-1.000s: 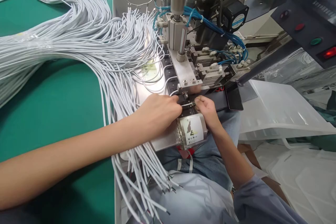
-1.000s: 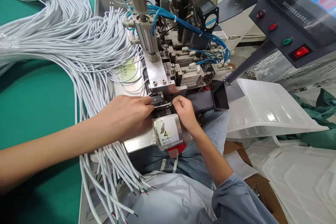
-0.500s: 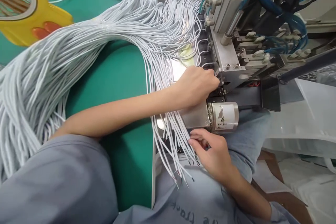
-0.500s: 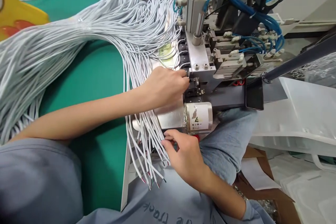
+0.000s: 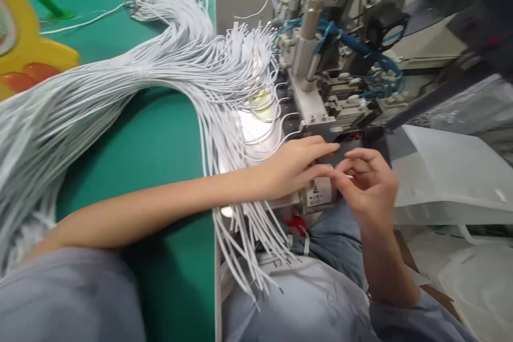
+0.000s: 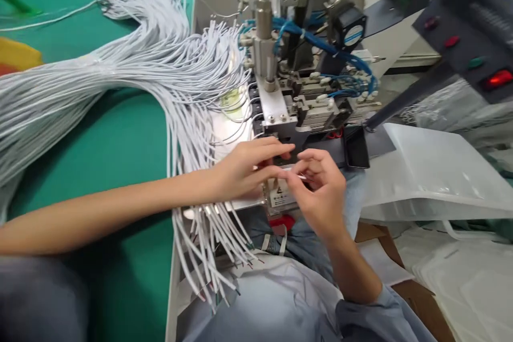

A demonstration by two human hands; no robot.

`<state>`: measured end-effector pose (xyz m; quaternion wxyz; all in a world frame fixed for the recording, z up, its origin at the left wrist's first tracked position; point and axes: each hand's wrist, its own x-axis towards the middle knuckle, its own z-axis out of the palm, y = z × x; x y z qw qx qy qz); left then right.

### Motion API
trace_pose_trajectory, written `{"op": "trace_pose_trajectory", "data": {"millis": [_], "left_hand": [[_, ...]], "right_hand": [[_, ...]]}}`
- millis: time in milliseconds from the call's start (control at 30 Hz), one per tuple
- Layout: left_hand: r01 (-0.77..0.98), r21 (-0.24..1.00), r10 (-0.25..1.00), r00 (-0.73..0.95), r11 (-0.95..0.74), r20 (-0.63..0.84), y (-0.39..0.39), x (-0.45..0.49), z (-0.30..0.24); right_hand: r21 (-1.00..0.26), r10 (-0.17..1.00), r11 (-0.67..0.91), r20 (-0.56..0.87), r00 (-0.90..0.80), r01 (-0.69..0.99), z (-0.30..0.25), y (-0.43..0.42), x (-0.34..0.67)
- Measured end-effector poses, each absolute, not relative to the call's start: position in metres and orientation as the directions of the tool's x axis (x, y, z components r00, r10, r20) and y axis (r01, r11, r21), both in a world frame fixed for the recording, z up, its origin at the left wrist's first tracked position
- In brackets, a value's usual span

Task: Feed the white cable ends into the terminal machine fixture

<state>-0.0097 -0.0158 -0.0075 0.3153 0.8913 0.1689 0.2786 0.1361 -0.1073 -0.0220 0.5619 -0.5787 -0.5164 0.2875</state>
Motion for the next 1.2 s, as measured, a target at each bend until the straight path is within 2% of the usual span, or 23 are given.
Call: {"op": "trace_pose_trajectory", "data": {"millis": [200, 433, 567, 700, 833, 933, 1067, 1133, 1200], "left_hand": [[-0.004, 0.627, 0.417, 0.744, -0.779, 0.522, -0.008, -0.011, -0.005], [0.031, 0.639, 0.420, 0.778, -0.768, 0.467, -0.010, -0.011, -0.005], [0.005, 0.607, 0.410, 0.742, -0.795, 0.530, -0.008, -0.010, -0.007], [0.100, 0.501, 0.398, 0.747, -0.860, 0.533, -0.003, -0.011, -0.009], [0.187, 0.388, 0.383, 0.758, -0.903, 0.528, -0.001, -0.013, -0.011], [0.209, 0.493, 0.479, 0.705, -0.845, 0.523, -0.004, -0.011, -0.008], [0.176, 0.755, 0.613, 0.710, -0.631, 0.347, -0.006, -0.007, -0.005], [0.170, 0.757, 0.606, 0.717, -0.630, 0.344, -0.005, -0.007, -0.006], [0.203, 0.600, 0.542, 0.701, -0.774, 0.463, -0.003, -0.009, -0.009]], "right_hand": [[-0.935, 0.848, 0.323, 0.354, 0.395, 0.144, -0.032, -0.096, 0.131], [-0.928, 0.854, 0.360, 0.371, 0.364, 0.099, -0.036, -0.090, 0.135], [-0.949, 0.876, 0.293, 0.316, 0.364, 0.117, -0.030, -0.090, 0.136], [-0.956, 0.910, 0.166, 0.243, 0.335, 0.242, -0.018, -0.090, 0.140], [-0.940, 0.939, 0.134, 0.221, 0.264, 0.314, -0.012, -0.086, 0.147], [-0.946, 0.932, 0.162, 0.240, 0.271, 0.281, -0.016, -0.083, 0.146], [-0.955, 0.888, 0.200, 0.272, 0.371, 0.219, -0.026, -0.080, 0.134], [-0.931, 0.853, 0.238, 0.336, 0.400, 0.276, -0.028, -0.079, 0.129], [-0.876, 0.811, 0.269, 0.431, 0.396, 0.401, -0.028, -0.080, 0.128]]}}
